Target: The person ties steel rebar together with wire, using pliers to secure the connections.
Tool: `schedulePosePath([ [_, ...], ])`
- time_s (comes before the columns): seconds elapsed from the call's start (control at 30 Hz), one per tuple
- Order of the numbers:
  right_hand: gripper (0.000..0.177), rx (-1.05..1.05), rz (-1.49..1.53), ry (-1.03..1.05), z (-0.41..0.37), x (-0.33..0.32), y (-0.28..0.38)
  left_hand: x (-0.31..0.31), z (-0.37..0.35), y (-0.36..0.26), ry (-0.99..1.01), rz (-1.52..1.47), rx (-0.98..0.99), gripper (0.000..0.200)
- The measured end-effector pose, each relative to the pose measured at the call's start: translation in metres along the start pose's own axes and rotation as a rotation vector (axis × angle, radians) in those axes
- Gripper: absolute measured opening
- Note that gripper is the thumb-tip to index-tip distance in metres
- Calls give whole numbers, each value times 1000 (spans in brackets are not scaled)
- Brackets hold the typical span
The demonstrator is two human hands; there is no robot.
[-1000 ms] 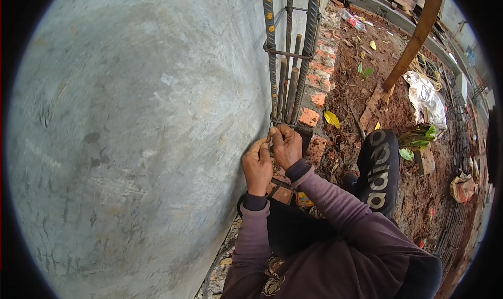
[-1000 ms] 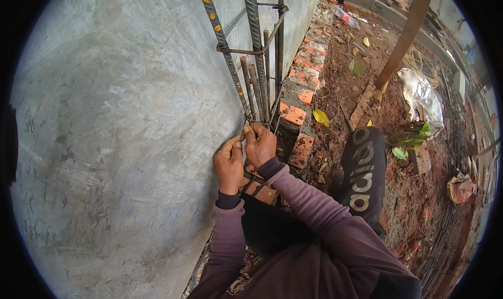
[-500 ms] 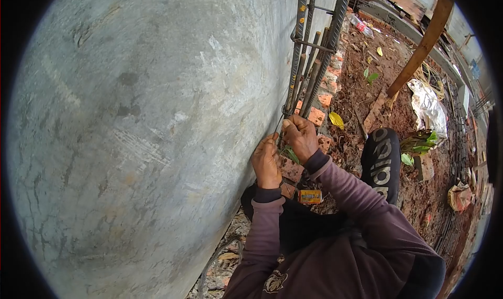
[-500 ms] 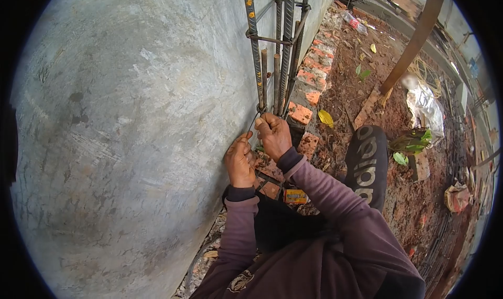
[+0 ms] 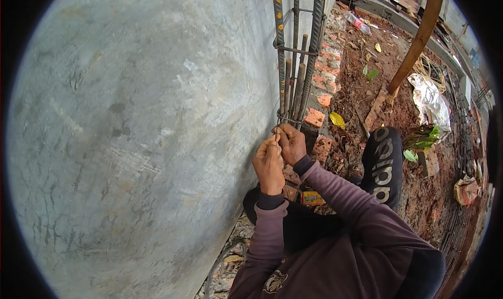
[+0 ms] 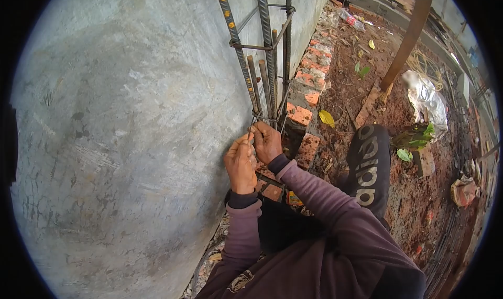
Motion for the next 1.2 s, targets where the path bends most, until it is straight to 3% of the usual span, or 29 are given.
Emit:
schedulePosePath([
  [0.07, 20, 23, 144, -28, 0, 16, -28, 2, -3, -2, 34, 136, 104, 22],
  [0.17, 22, 55, 243, -48, 2, 24, -26, 20, -13, -28, 36, 715, 551, 22],
  [0.27, 25, 76, 283, -55, 3, 23, -29, 34, -25, -31, 42, 921, 582, 22],
  [0.4, 22, -92, -154, 122, 15, 6, -17, 36, -31, -29, 86, 963, 781, 24],
  [0.5, 24, -157, -320, 62, 15, -2, 1, 14, -17, -9, 38, 419, 261, 27],
  [0.53, 22, -179, -232, -36, 13, -2, -3, 20, -19, -14, 34, 354, 183, 29],
  [0.63, 22, 115, -79, -118, 2, 16, -28, 20, -16, -10, 32, 438, 194, 28],
  [0.73, 11, 139, 78, -58, 1, 27, -39, 48, -27, -29, 117, 1018, 578, 30],
  [0.8, 7, 110, 163, 142, 8, 24, -30, 59, -39, -31, 147, 1215, 725, 36],
  [0.83, 10, 90, 205, 244, 12, 17, -23, 57, -40, -29, 139, 1246, 689, 36],
  [0.87, 26, 61, 163, 378, 14, 14, -19, 57, -42, -29, 137, 1276, 656, 36],
  [1.0, 33, 192, 558, 628, 17, 12, -11, 55, -42, -27, 142, 1309, 579, 38],
  [1.07, 36, 415, 765, 706, 13, 12, -10, 56, -42, -28, 154, 1319, 614, 38],
  [1.17, 32, 474, 365, 654, 6, 22, -25, 50, -41, -24, 169, 1358, 598, 38],
  [1.2, 31, 551, 648, 629, -5, 34, -27, 46, -42, -23, 178, 1375, 587, 38],
])
Point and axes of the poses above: each hand's wrist, its own z-axis towards the middle knuckle, its own x-axis out of the palm, y = z × x, the point moved 9 cm from there along z, towards the middle knuckle, and after that the axes turned 8 degrees about -z, right-handed, at the moved point
